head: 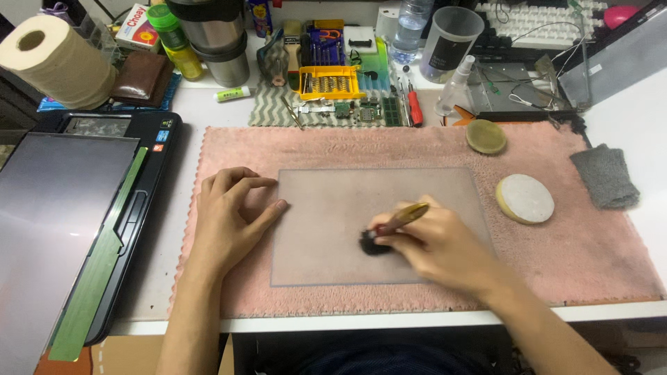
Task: The person cleans a rectangular transparent sheet placed on a pink towel using a brush and a round sponge. They first brush the surface repeatedly, then switch to rubbing with the sponge.
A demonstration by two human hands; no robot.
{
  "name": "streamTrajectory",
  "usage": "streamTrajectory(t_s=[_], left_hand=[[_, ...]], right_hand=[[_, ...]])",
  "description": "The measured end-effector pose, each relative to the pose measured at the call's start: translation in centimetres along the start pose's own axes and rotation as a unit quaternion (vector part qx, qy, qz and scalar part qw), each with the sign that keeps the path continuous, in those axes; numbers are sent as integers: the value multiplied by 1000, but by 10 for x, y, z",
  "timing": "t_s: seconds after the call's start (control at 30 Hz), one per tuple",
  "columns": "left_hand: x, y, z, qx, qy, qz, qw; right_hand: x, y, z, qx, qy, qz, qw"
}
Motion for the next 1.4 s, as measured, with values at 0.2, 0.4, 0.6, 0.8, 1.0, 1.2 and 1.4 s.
streamTrajectory(t_s=[0.2, 0.4, 0.6, 0.8, 1.0, 1.2, 1.4], left_hand=[[1, -1, -1, -15, -3, -31, 999], [3, 1, -1, -17, -3, -33, 999], [-1, -2, 1, -17, -7, -33, 999], [0, -1, 0, -20, -5, -33, 999], [4, 0, -3, -13, 6, -37, 999], [-1, 0, 0, -9, 8, -23, 1000], [-2, 1, 0, 3, 6, -4, 1000]], right_hand=[[-5, 8, -10, -38, -65, -11, 997], [17, -22, -9, 9, -11, -32, 999], [7, -25, -27, -58, -69, -27, 996], [21, -53, -25, -46, -11, -13, 999], [13, -45, -39, -92, -82, -20, 992], [44, -67, -29, -44, -43, -58, 996], [35, -62, -45, -103, -59, 77, 990]])
Point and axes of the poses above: each hand's wrist, its own y-axis away from the middle knuckle, its own z-axis out of the palm, x = y × z, the point moved 1 cm from there along -y, towards the middle knuckle, and after that the axes turned 10 degrees about -y, right-handed, at the moved point
